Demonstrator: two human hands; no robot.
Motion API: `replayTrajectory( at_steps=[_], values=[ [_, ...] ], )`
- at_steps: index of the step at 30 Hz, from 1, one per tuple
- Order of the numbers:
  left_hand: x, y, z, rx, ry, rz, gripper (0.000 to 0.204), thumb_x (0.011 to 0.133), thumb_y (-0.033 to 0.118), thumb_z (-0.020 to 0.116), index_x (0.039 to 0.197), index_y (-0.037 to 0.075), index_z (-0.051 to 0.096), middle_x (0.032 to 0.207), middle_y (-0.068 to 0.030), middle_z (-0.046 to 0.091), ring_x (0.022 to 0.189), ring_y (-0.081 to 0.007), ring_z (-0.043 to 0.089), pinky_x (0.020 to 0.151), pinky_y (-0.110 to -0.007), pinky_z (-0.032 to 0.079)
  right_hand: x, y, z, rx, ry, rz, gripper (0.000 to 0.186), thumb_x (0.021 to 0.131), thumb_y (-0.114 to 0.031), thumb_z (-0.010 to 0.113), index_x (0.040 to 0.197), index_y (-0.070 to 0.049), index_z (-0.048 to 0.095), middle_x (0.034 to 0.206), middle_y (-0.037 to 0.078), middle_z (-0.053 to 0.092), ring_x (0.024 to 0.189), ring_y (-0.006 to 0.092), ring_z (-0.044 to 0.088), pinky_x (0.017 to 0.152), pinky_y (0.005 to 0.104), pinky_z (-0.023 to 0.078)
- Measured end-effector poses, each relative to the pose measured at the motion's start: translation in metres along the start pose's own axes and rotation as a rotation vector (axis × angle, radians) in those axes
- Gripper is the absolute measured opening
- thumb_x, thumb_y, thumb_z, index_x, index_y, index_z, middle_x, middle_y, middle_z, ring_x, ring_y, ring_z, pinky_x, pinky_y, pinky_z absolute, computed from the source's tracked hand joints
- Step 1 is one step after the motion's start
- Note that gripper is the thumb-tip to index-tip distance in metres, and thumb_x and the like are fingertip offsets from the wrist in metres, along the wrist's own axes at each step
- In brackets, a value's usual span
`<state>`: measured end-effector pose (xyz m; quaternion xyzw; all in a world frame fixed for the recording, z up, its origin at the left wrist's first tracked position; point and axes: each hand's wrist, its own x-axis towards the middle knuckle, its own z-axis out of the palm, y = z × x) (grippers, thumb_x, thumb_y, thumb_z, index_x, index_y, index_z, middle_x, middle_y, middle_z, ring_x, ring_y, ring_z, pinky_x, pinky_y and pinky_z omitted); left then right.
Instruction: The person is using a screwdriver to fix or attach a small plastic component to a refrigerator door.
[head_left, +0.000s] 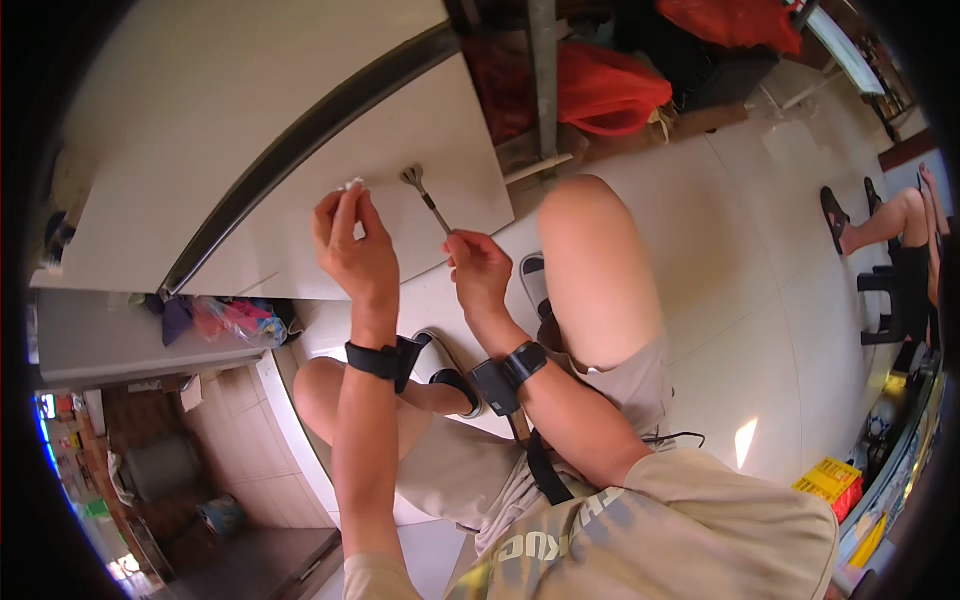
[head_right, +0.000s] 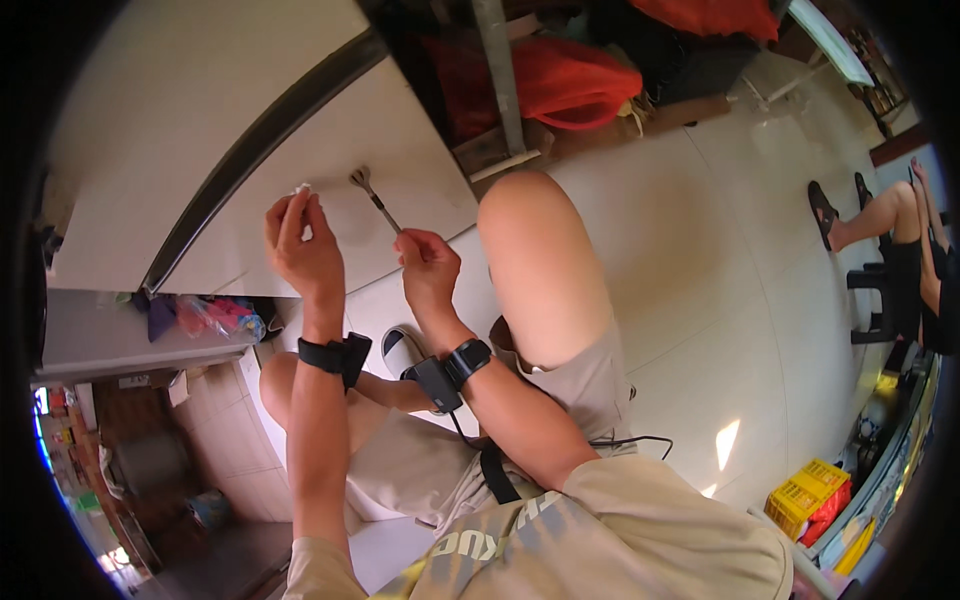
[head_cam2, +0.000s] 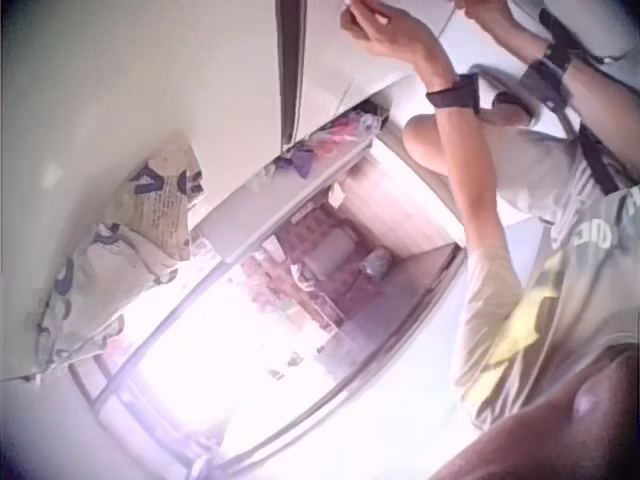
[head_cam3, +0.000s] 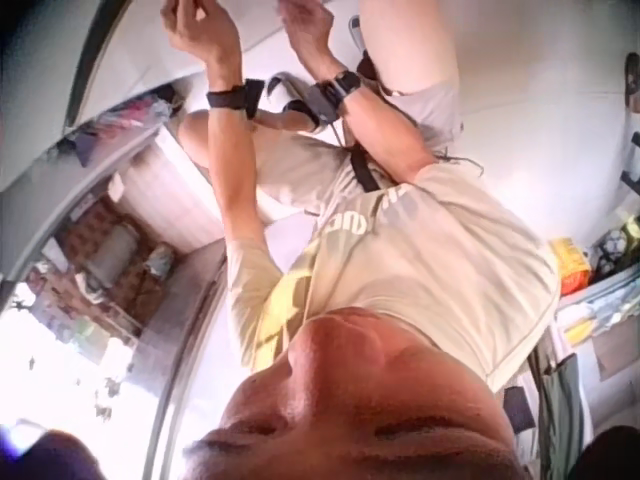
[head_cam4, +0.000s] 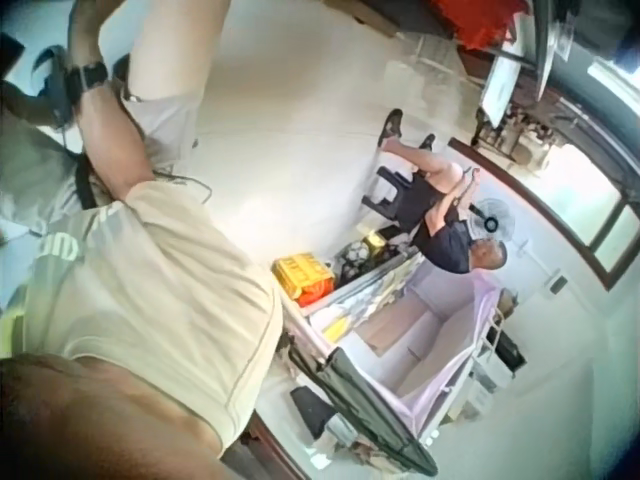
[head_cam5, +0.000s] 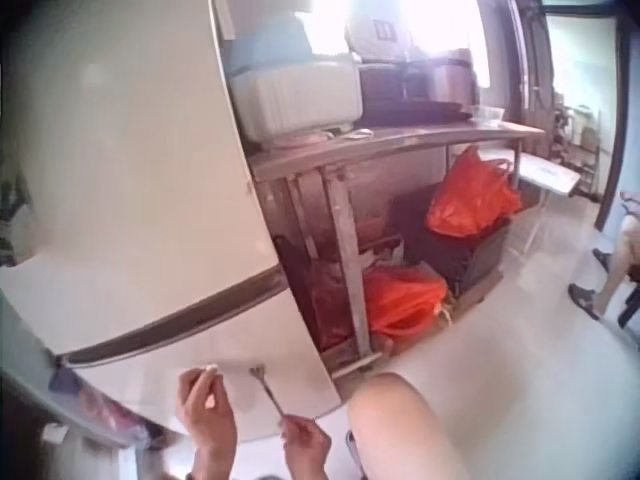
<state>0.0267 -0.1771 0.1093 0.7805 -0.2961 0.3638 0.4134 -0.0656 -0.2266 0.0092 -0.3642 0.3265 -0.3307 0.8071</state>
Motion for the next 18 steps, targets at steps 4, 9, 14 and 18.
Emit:
replayTrajectory(
  at_steps=[4,9,14,18],
  values=[
    [0.028,0.005,0.006,0.040,0.000,0.178,0.014,0.086,-0.001,0.075,0.099,0.003,0.075,0.096,-0.0065,0.065,0.073,-0.0166,0.065,0.063,-0.028,0.053,-0.001,0.026,-0.011,0.033,0.131,0.095,0.012,0.092,-0.010,0.069,0.099,0.000,0.069,0.082,0.005,0.070,0.067,0.0081,0.059,0.057,0.0216,0.046],
    [0.000,-0.027,-0.009,0.202,-0.107,0.330,0.012,0.086,0.000,0.074,0.098,0.004,0.075,0.093,-0.0074,0.065,0.072,-0.0208,0.065,0.062,-0.032,0.054,-0.003,-0.022,0.017,0.113,-0.025,-0.021,0.009,0.093,-0.005,0.068,0.098,0.003,0.069,0.082,0.006,0.071,0.072,0.0095,0.063,0.062,0.0236,0.050],
    [-0.024,-0.043,-0.005,0.209,-0.166,0.106,0.010,0.088,0.004,0.073,0.098,0.004,0.076,0.095,-0.0082,0.067,0.071,-0.0206,0.067,0.060,-0.033,0.055,0.006,0.031,-0.022,-0.045,0.144,0.092,0.008,0.093,-0.007,0.067,0.095,0.001,0.069,0.079,0.005,0.070,0.067,0.0087,0.060,0.060,0.0229,0.047],
    [-0.003,-0.051,-0.036,0.312,0.028,0.065,0.011,0.087,0.002,0.074,0.097,0.006,0.075,0.092,-0.0077,0.066,0.072,-0.0183,0.068,0.060,-0.029,0.056,-0.006,0.029,-0.002,0.045,0.042,-0.014,0.009,0.092,-0.006,0.070,0.096,0.002,0.070,0.082,0.005,0.071,0.068,0.0088,0.059,0.063,0.0229,0.049]
  ],
)
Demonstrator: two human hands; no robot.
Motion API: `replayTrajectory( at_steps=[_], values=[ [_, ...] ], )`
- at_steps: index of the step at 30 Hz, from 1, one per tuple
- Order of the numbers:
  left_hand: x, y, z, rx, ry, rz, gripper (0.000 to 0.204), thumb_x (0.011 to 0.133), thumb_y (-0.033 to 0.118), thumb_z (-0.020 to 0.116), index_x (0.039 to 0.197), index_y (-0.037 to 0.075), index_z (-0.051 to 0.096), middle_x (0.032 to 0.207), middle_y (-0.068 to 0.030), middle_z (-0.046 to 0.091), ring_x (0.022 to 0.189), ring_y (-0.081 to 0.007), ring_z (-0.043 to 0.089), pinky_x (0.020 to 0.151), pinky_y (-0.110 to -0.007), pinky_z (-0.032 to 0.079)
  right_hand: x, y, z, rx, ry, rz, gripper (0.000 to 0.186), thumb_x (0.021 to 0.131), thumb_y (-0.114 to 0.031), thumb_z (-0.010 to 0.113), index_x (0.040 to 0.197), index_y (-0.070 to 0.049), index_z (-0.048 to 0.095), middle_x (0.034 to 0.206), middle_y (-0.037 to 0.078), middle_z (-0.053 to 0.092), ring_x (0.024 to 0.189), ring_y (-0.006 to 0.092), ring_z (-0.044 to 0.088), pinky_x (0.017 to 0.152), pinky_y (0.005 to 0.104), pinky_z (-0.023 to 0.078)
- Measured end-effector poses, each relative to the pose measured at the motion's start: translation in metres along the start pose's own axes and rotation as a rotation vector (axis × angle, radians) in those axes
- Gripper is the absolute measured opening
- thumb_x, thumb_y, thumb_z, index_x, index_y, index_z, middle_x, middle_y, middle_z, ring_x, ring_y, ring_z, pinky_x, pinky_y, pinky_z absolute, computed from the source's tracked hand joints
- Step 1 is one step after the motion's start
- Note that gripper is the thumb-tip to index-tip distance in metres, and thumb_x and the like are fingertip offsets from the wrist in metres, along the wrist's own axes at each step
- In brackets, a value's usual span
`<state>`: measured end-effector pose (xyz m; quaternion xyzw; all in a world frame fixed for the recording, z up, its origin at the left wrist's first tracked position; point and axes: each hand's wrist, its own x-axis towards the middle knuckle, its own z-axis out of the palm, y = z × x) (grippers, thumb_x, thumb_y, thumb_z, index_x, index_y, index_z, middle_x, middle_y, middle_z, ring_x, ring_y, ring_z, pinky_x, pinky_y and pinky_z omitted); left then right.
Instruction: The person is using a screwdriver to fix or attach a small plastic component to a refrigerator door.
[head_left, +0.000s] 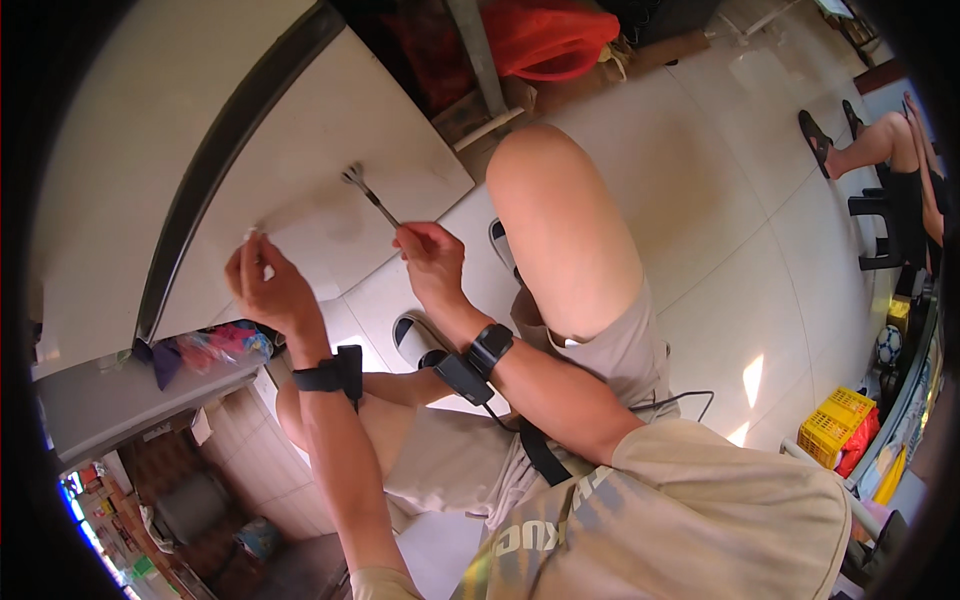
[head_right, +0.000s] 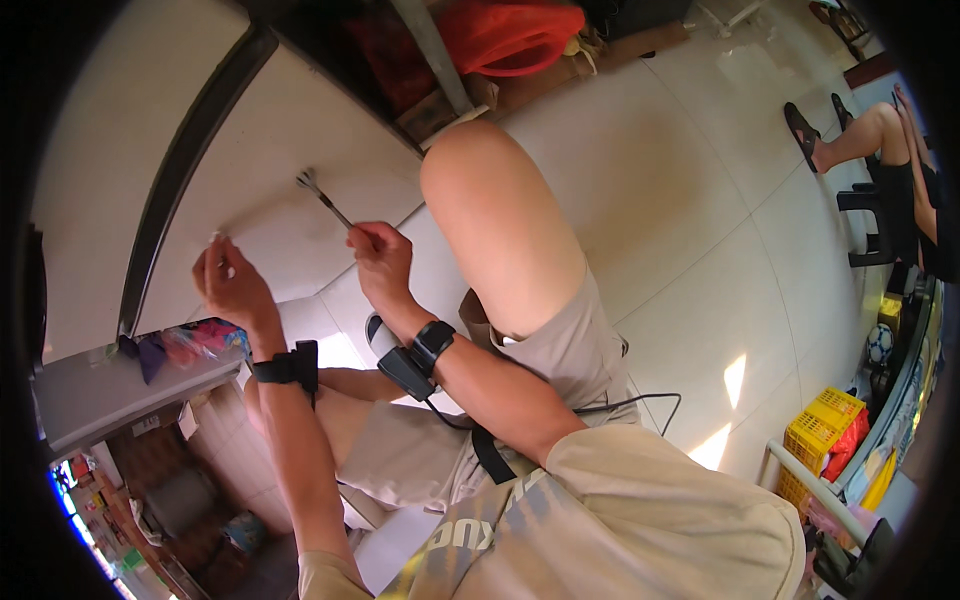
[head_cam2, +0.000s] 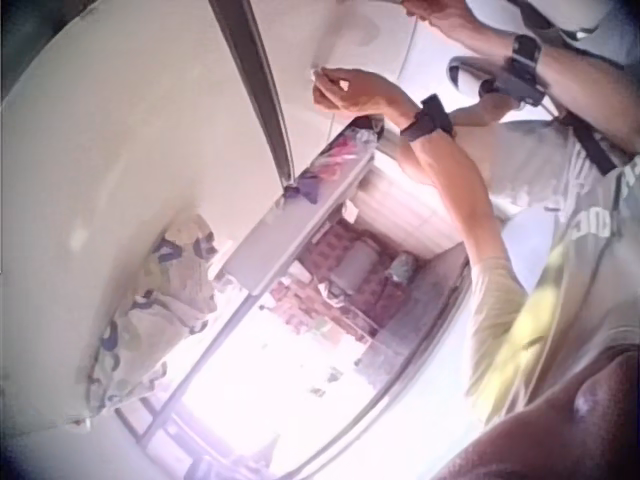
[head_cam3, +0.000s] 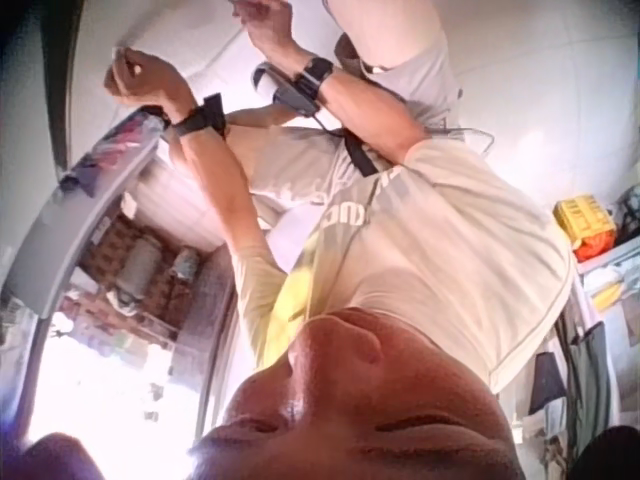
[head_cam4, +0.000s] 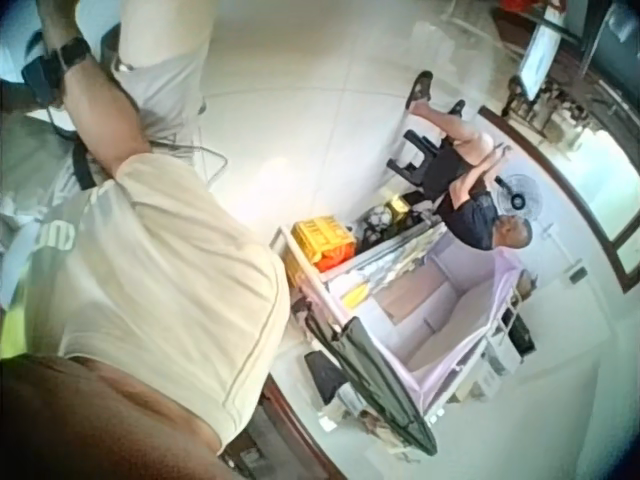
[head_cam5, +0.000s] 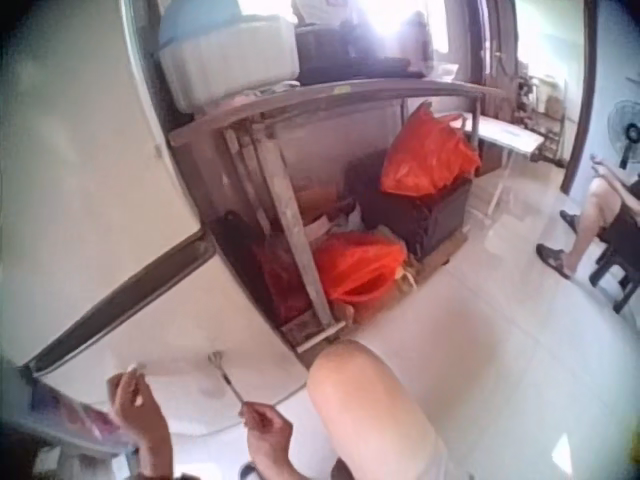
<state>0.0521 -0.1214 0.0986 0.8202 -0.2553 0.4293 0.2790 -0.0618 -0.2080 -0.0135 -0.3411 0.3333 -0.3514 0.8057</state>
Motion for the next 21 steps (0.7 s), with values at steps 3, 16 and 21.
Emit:
replayTrajectory(
  at_steps=[3,16,21],
  values=[
    [0.006,-0.018,-0.007,-0.032,0.113,-0.061,0.010,0.086,0.004,0.076,0.096,0.005,0.077,0.091,-0.0074,0.068,0.069,-0.0160,0.067,0.058,-0.028,0.055,0.004,-0.017,0.010,-0.016,-0.090,-0.077,0.010,0.092,-0.007,0.070,0.096,0.002,0.070,0.081,0.005,0.070,0.068,0.0087,0.060,0.063,0.0225,0.049],
    [-0.021,-0.004,0.006,-0.086,-0.173,-0.097,0.011,0.083,0.002,0.075,0.094,0.004,0.076,0.093,-0.0084,0.069,0.074,-0.0230,0.068,0.064,-0.033,0.055,0.001,0.007,-0.005,-0.200,-0.057,-0.093,0.010,0.093,-0.006,0.067,0.096,0.003,0.071,0.080,0.005,0.070,0.066,0.0077,0.059,0.061,0.0227,0.048],
    [0.016,0.017,0.005,-0.049,-0.079,0.141,0.010,0.087,0.000,0.072,0.096,0.004,0.075,0.092,-0.0076,0.067,0.073,-0.0206,0.067,0.064,-0.032,0.056,-0.020,0.012,-0.005,-0.062,0.024,0.075,0.011,0.094,-0.009,0.067,0.097,0.002,0.070,0.080,0.005,0.070,0.065,0.0081,0.058,0.060,0.0228,0.047]
  ],
)
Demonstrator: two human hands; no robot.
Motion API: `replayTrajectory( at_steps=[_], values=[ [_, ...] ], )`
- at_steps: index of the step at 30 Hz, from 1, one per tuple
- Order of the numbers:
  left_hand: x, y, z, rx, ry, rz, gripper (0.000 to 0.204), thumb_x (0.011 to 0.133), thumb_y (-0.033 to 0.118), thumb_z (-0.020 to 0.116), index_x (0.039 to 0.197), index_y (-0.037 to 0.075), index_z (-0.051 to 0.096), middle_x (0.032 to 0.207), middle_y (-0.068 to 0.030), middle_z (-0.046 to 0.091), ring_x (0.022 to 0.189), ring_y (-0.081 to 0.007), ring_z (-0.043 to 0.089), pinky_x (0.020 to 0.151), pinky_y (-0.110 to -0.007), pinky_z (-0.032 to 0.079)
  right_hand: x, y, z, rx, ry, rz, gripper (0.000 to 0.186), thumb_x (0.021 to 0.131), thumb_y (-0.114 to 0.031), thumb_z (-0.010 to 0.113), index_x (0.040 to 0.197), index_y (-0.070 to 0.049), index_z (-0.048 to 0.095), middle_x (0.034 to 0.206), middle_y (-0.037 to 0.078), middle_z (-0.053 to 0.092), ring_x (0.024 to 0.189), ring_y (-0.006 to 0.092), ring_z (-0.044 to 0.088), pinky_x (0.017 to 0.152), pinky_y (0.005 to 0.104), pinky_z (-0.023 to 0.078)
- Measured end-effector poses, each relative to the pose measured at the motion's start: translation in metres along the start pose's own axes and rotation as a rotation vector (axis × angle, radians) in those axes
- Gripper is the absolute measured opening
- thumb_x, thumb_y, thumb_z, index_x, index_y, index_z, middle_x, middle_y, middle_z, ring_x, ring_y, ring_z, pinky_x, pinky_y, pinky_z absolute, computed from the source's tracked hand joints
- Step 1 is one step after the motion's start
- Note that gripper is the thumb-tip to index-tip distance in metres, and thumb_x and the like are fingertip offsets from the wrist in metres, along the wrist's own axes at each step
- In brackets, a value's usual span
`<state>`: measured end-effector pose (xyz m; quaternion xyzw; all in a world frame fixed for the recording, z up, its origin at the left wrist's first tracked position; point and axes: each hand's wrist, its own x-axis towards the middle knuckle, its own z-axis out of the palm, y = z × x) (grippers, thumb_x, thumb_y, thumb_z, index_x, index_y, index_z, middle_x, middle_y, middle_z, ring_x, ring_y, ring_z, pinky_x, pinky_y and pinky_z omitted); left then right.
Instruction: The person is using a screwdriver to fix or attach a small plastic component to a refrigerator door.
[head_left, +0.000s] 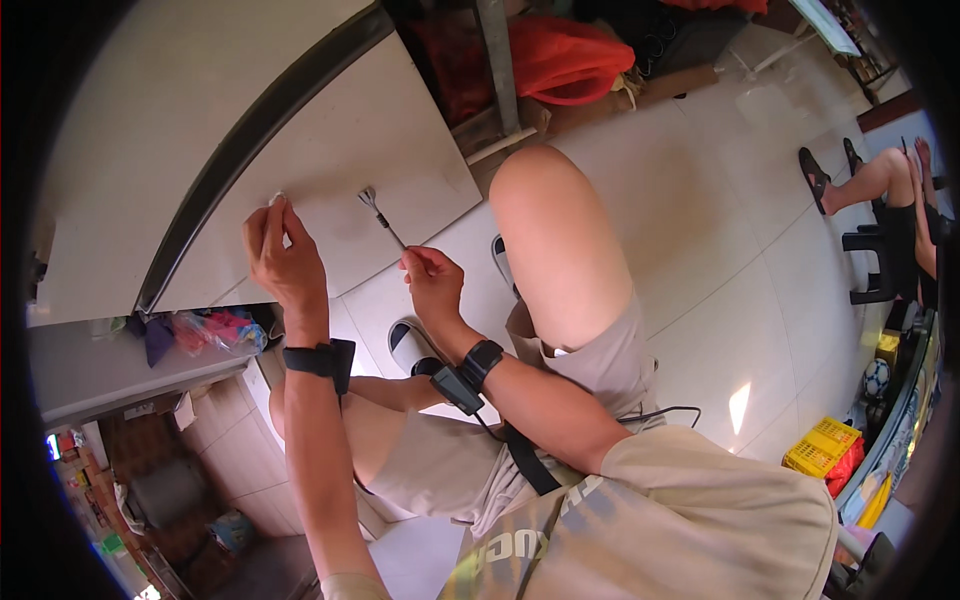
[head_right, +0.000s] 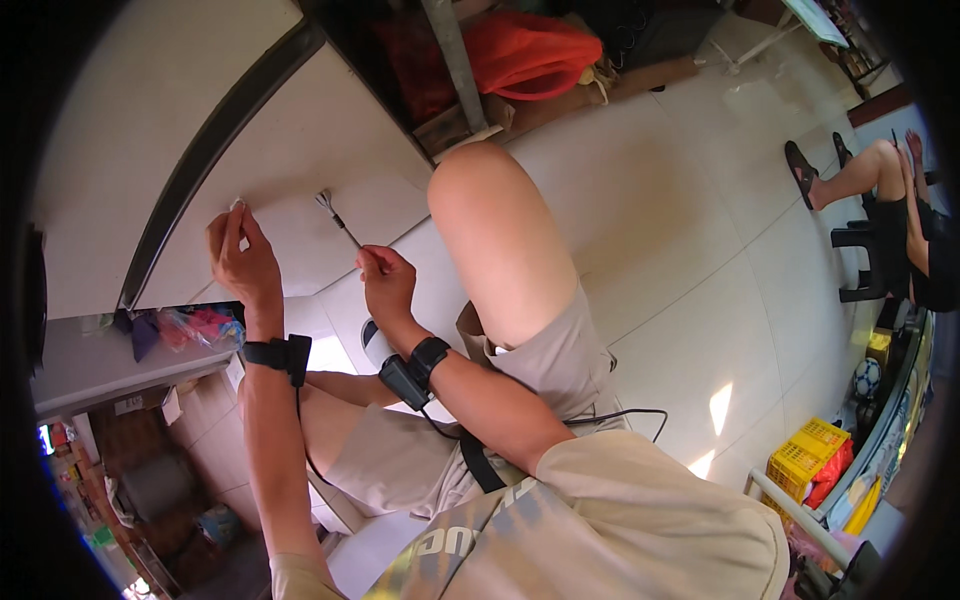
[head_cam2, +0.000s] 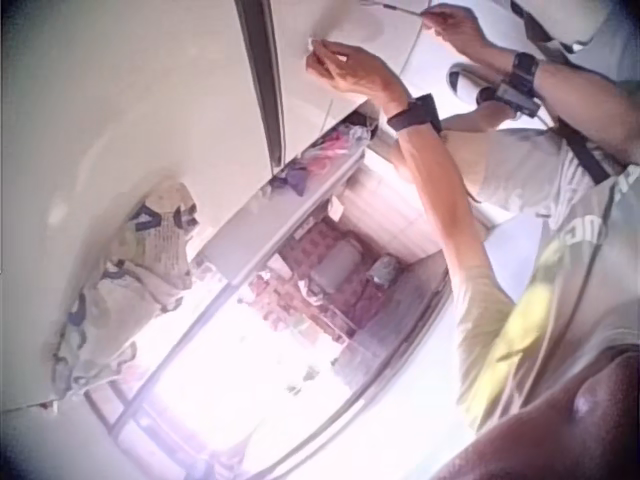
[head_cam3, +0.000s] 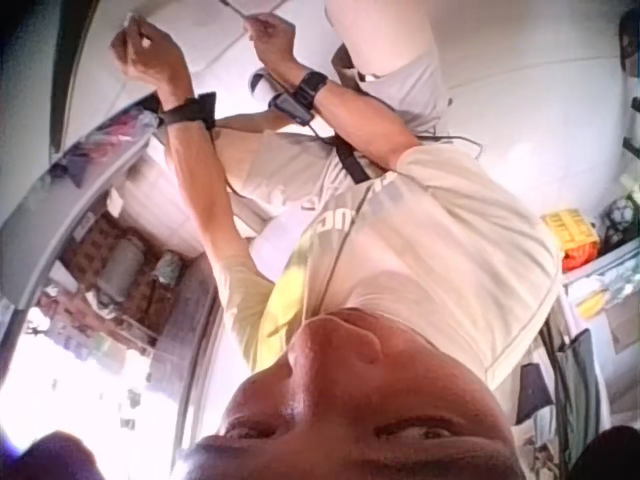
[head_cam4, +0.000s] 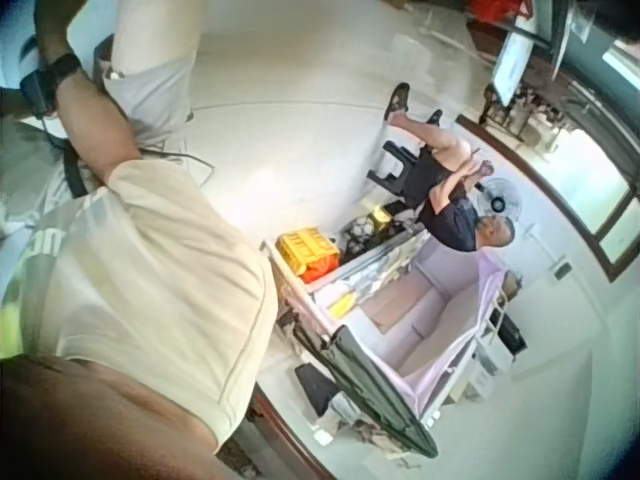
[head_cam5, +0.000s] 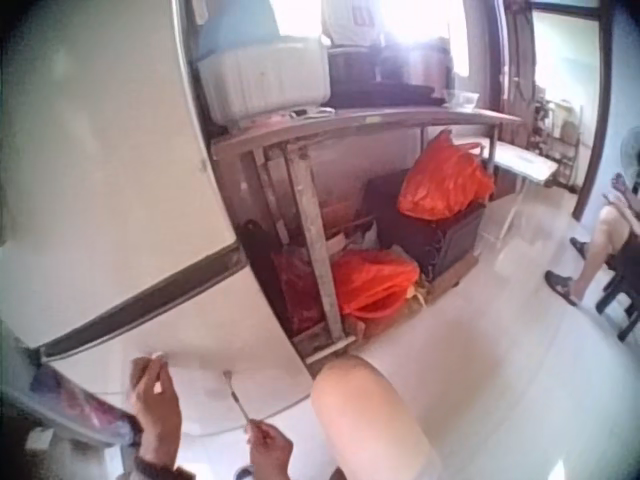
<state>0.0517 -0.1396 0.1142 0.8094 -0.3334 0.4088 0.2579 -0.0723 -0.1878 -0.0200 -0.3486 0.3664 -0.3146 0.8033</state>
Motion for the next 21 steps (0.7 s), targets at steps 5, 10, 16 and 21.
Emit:
replayTrajectory(
  at_steps=[5,10,16,21],
  values=[
    [-0.032,-0.021,0.000,0.007,-0.144,0.060,0.011,0.087,-0.002,0.069,0.098,0.002,0.073,0.093,-0.0103,0.063,0.082,-0.0280,0.065,0.069,-0.038,0.055,0.005,-0.005,0.000,0.070,-0.026,-0.016,0.014,0.094,-0.012,0.069,0.102,0.000,0.070,0.082,0.004,0.070,0.063,0.0066,0.056,0.053,0.0206,0.044],
    [-0.043,-0.024,0.002,-0.024,-0.256,-0.053,0.012,0.087,-0.002,0.070,0.098,0.002,0.074,0.091,-0.0113,0.063,0.079,-0.0272,0.065,0.068,-0.036,0.054,0.002,-0.003,-0.004,-0.008,-0.104,0.026,0.013,0.095,-0.010,0.066,0.105,-0.001,0.069,0.084,0.004,0.070,0.064,0.0073,0.057,0.054,0.0217,0.045],
    [-0.022,-0.025,-0.017,-0.092,0.068,-0.199,0.010,0.085,-0.002,0.074,0.095,0.000,0.075,0.093,-0.0081,0.067,0.072,-0.0167,0.067,0.058,-0.028,0.055,-0.004,-0.031,0.013,-0.102,-0.177,-0.044,0.014,0.095,-0.005,0.062,0.106,0.003,0.067,0.085,0.007,0.070,0.069,0.0109,0.061,0.063,0.0246,0.051],
    [-0.024,-0.045,-0.031,-0.123,0.128,-0.409,0.012,0.085,0.000,0.075,0.097,0.000,0.075,0.094,-0.0064,0.068,0.072,-0.0159,0.070,0.059,-0.025,0.057,-0.008,-0.070,0.030,-0.073,-0.305,-0.108,0.015,0.096,-0.004,0.061,0.109,0.002,0.066,0.088,0.007,0.070,0.071,0.0107,0.062,0.063,0.0240,0.051]
  ],
)
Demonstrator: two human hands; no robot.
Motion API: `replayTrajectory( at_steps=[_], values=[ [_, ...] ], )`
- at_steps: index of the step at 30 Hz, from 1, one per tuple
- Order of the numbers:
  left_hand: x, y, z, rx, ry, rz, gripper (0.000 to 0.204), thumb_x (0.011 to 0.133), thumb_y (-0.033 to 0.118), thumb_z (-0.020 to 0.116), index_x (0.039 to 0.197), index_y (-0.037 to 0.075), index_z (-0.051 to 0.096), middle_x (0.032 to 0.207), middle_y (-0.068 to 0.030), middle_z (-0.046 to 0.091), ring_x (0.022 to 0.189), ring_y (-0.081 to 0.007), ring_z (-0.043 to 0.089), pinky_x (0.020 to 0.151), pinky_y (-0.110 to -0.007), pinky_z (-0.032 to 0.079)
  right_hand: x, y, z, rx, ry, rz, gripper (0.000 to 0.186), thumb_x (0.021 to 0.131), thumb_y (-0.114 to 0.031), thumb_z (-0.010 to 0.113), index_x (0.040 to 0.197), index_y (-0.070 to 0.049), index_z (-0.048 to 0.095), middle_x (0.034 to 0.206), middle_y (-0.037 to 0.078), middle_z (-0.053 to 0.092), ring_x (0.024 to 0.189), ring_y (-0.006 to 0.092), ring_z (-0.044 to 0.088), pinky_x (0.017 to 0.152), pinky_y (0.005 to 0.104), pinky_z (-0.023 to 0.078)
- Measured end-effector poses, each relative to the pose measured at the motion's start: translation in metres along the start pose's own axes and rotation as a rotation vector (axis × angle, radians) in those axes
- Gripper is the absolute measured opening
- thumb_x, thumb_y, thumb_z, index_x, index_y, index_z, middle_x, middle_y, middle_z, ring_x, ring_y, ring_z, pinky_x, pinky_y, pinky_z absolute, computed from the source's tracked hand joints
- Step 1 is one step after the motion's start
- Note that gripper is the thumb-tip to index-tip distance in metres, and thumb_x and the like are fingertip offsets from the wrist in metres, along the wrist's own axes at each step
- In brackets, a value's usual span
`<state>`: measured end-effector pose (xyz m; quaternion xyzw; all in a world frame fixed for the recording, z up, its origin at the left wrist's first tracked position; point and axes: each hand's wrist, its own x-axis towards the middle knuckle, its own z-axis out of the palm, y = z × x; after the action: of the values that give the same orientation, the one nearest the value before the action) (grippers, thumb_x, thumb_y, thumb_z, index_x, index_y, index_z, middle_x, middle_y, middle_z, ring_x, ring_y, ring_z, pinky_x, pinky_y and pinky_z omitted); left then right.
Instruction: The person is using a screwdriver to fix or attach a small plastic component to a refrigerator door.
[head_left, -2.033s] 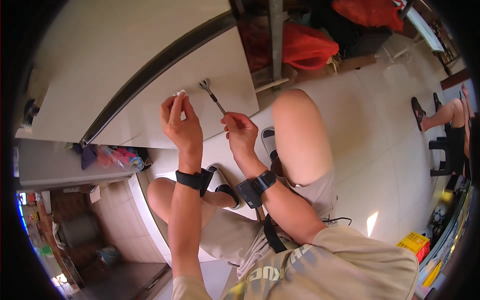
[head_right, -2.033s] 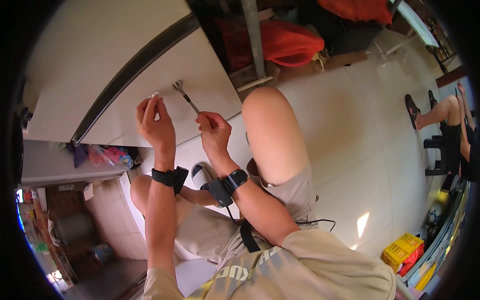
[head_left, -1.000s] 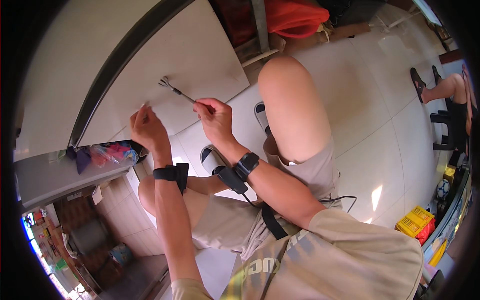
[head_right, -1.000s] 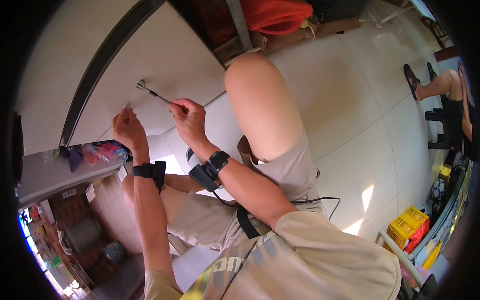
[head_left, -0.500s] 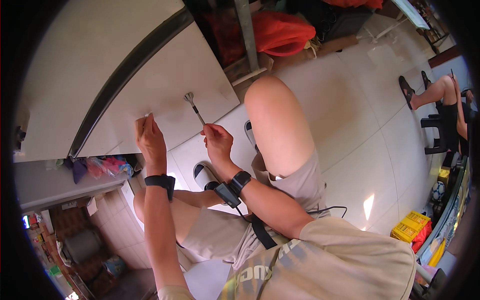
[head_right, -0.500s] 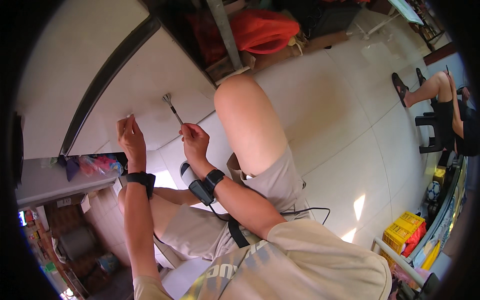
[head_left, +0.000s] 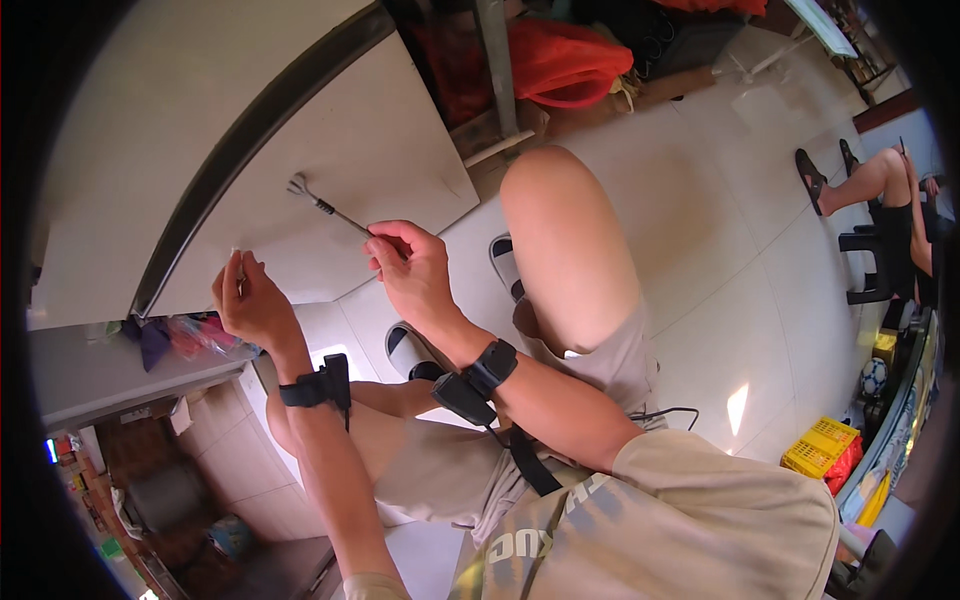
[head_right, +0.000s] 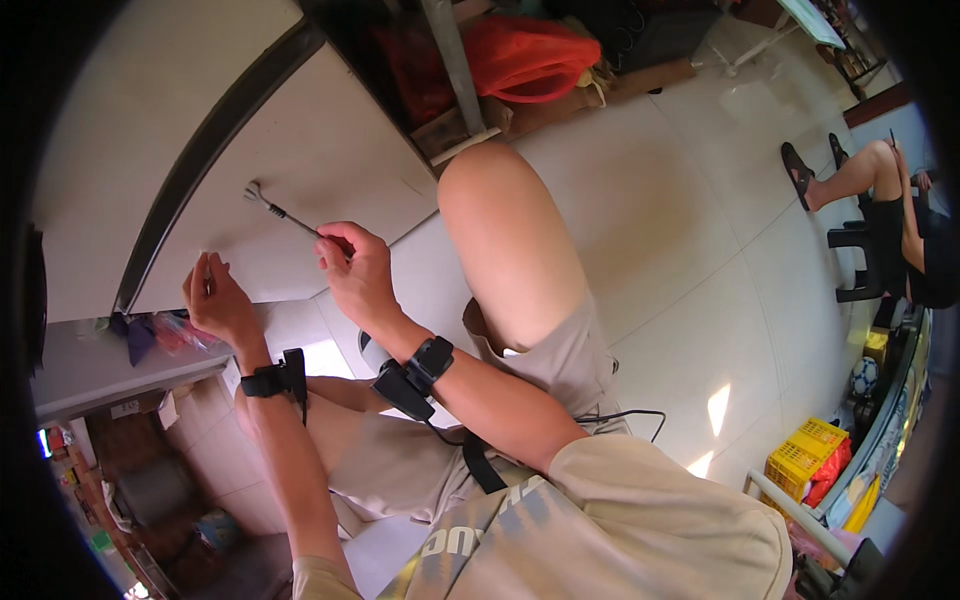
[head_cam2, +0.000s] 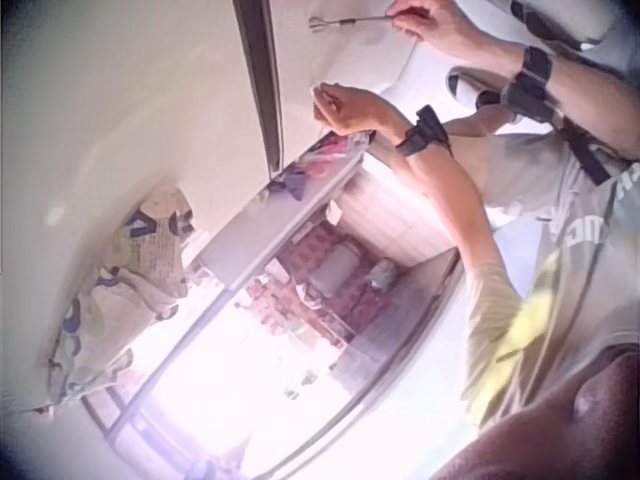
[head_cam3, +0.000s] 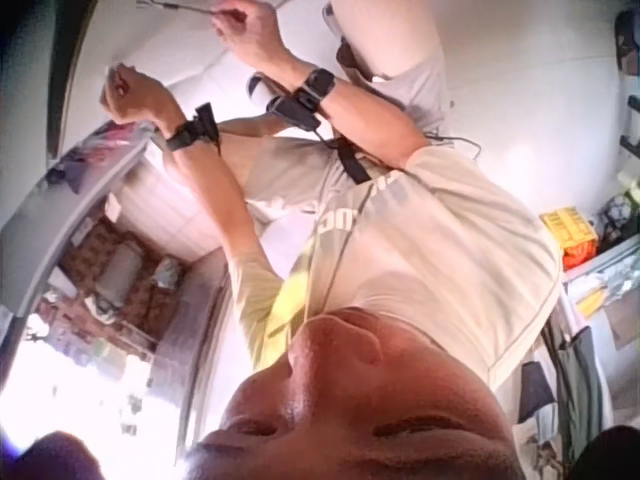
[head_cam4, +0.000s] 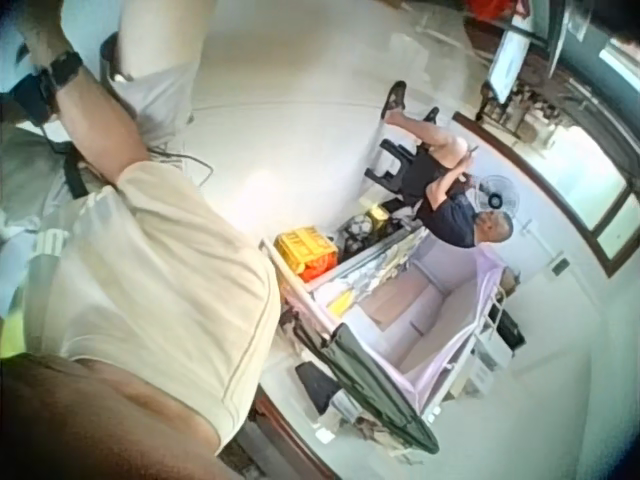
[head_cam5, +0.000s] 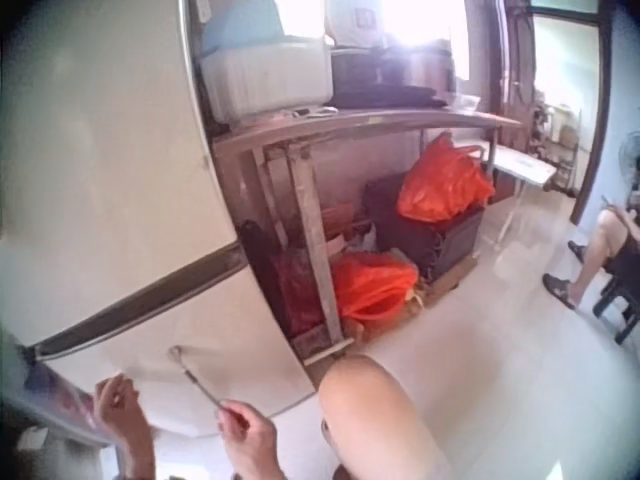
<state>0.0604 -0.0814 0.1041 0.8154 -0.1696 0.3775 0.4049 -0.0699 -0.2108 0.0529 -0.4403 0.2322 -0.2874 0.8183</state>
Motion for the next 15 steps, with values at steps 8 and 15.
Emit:
replayTrajectory(
  at_steps=[8,15],
  values=[
    [-0.002,0.003,0.006,-0.040,-0.090,-0.255,0.014,0.088,0.004,0.074,0.100,-0.002,0.075,0.095,-0.0047,0.070,0.074,-0.0146,0.072,0.065,-0.023,0.057,-0.018,0.033,0.007,0.033,0.090,0.046,0.013,0.097,-0.004,0.060,0.108,0.001,0.064,0.084,0.007,0.069,0.070,0.0110,0.063,0.058,0.0239,0.050],
    [-0.001,0.006,0.015,-0.112,-0.038,-0.207,0.014,0.088,0.006,0.075,0.100,-0.002,0.075,0.094,-0.0050,0.070,0.078,-0.0143,0.073,0.065,-0.022,0.057,-0.020,0.071,-0.018,0.009,0.169,0.165,0.015,0.098,-0.006,0.060,0.109,0.002,0.064,0.085,0.008,0.069,0.071,0.0113,0.064,0.056,0.0231,0.050]
  ],
)
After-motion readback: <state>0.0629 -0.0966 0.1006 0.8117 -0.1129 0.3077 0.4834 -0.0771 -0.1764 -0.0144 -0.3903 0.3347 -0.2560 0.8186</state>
